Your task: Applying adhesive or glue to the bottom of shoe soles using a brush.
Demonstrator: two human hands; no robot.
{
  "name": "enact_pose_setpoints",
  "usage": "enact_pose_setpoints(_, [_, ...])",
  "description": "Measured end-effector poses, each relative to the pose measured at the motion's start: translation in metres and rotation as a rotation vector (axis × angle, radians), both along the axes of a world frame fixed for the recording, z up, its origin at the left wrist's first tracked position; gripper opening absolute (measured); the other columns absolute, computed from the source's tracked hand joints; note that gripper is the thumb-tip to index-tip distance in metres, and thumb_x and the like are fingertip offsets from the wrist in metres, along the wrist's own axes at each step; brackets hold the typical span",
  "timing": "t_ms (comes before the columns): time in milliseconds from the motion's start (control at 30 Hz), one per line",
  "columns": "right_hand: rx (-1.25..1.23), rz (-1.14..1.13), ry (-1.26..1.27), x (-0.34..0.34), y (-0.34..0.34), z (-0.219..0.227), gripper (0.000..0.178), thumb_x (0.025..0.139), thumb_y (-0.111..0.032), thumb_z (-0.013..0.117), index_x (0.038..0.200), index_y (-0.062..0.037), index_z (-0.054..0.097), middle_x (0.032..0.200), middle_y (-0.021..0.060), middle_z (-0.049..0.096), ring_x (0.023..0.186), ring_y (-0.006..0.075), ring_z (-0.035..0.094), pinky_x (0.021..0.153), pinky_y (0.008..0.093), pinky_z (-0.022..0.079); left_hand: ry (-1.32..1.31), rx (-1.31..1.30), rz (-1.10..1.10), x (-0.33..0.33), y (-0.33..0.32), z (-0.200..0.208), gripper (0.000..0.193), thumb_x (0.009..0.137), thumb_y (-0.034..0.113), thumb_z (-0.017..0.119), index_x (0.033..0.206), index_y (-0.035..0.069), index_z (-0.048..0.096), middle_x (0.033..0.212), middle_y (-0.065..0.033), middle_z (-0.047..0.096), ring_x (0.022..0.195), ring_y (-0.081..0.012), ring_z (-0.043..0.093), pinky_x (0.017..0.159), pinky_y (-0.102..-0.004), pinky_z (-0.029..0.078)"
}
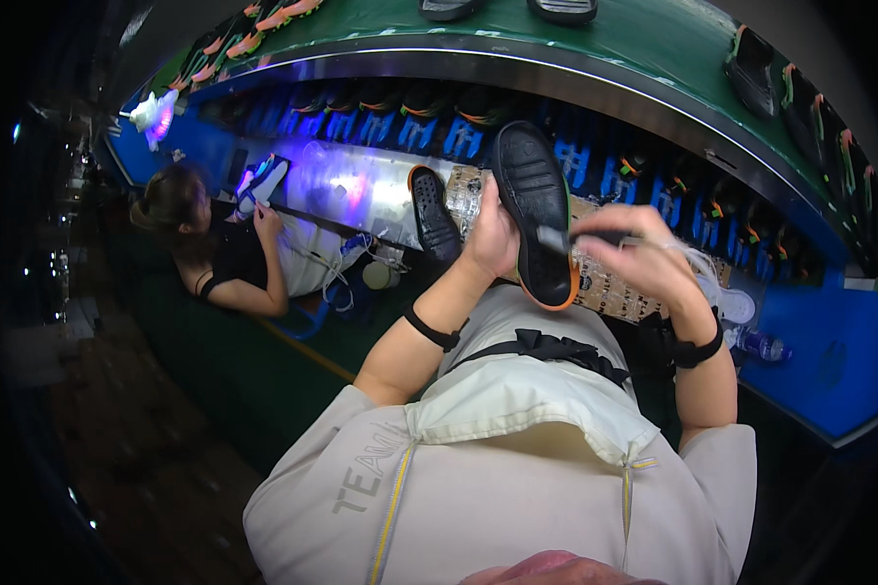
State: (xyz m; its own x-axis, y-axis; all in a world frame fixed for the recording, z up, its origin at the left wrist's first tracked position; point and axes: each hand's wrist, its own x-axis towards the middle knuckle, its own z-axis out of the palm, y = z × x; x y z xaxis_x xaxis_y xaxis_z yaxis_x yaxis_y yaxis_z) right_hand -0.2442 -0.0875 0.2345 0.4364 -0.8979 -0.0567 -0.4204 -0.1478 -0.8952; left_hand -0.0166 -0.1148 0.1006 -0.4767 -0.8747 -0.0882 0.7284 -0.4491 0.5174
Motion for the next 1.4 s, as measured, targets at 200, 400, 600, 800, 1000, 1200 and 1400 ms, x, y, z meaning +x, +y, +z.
enact_pose_setpoints(200, [-0.346,-0.253,-0.310,0.025,-0.017,-0.017,0.026,0.089,-0.010,0.078,0.114,-0.0029,0.076,0.091,0.0081,0.069,0.081,0.0181,0.063,0.074,0.0306,0.050,-0.115,-0.077,0.051,-0.028,0.018,0.027,0.073,0.109,0.063,0.018,0.153,0.011,0.043,0.147,-0.0086,0.055,0.137,-0.0227,0.052,0.117,-0.0421,0.042])
enact_pose_setpoints(400, [-0.174,-0.150,-0.482,0.011,-0.024,-0.018,0.028,0.091,-0.014,0.074,0.115,-0.0001,0.075,0.095,0.0096,0.072,0.087,0.0141,0.066,0.078,0.0284,0.051,0.127,0.038,-0.018,-0.011,0.009,0.027,0.080,0.104,0.072,0.025,0.147,0.010,0.052,0.143,-0.0101,0.060,0.132,-0.0255,0.058,0.115,-0.0442,0.044])
enact_pose_setpoints(600, [-0.359,0.219,-0.193,0.013,-0.013,0.000,0.027,0.084,-0.010,0.080,0.110,-0.0057,0.076,0.090,0.0102,0.071,0.081,0.0257,0.066,0.075,0.0366,0.051,0.020,0.021,0.106,-0.003,-0.001,0.040,0.073,0.104,0.067,0.029,0.146,0.012,0.053,0.138,-0.0120,0.063,0.125,-0.0284,0.063,0.111,-0.0468,0.050])
enact_pose_setpoints(800, [-0.530,0.176,-0.050,0.023,0.001,0.009,0.022,0.085,-0.012,0.081,0.106,-0.0088,0.077,0.089,0.0110,0.069,0.086,0.0276,0.067,0.081,0.0382,0.049,0.073,0.007,0.145,-0.005,-0.019,0.056,0.091,0.093,0.082,0.033,0.138,0.008,0.058,0.126,-0.0204,0.065,0.112,-0.0353,0.065,0.097,-0.0496,0.055])
enact_pose_setpoints(1000, [-0.502,-0.039,-0.113,0.024,0.008,0.006,0.026,0.083,-0.009,0.081,0.108,-0.0063,0.076,0.083,0.0095,0.068,0.081,0.0257,0.063,0.074,0.0370,0.045,0.117,-0.039,0.164,0.001,-0.032,0.077,0.109,0.084,0.091,0.030,0.133,-0.002,0.057,0.115,-0.0229,0.064,0.098,-0.0352,0.064,0.091,-0.0499,0.055])
enact_pose_setpoints(1200, [-0.282,0.291,-0.360,0.012,0.001,0.021,0.028,0.083,-0.010,0.081,0.111,-0.0075,0.076,0.085,0.0102,0.066,0.080,0.0284,0.065,0.073,0.0380,0.050,0.175,-0.134,0.093,0.018,-0.046,0.096,0.115,0.081,0.094,0.033,0.138,-0.004,0.054,0.120,-0.0261,0.064,0.107,-0.0382,0.064,0.094,-0.0510,0.054])
enact_pose_setpoints(1400, [-0.492,0.434,-0.065,0.016,-0.006,0.030,0.035,0.080,-0.009,0.083,0.114,-0.0056,0.075,0.083,0.0095,0.065,0.077,0.0281,0.060,0.069,0.0383,0.047,0.124,-0.350,-0.098,0.026,-0.070,0.099,0.119,0.079,0.095,0.039,0.146,-0.003,0.048,0.131,-0.0311,0.062,0.114,-0.0439,0.066,0.101,-0.0534,0.054])
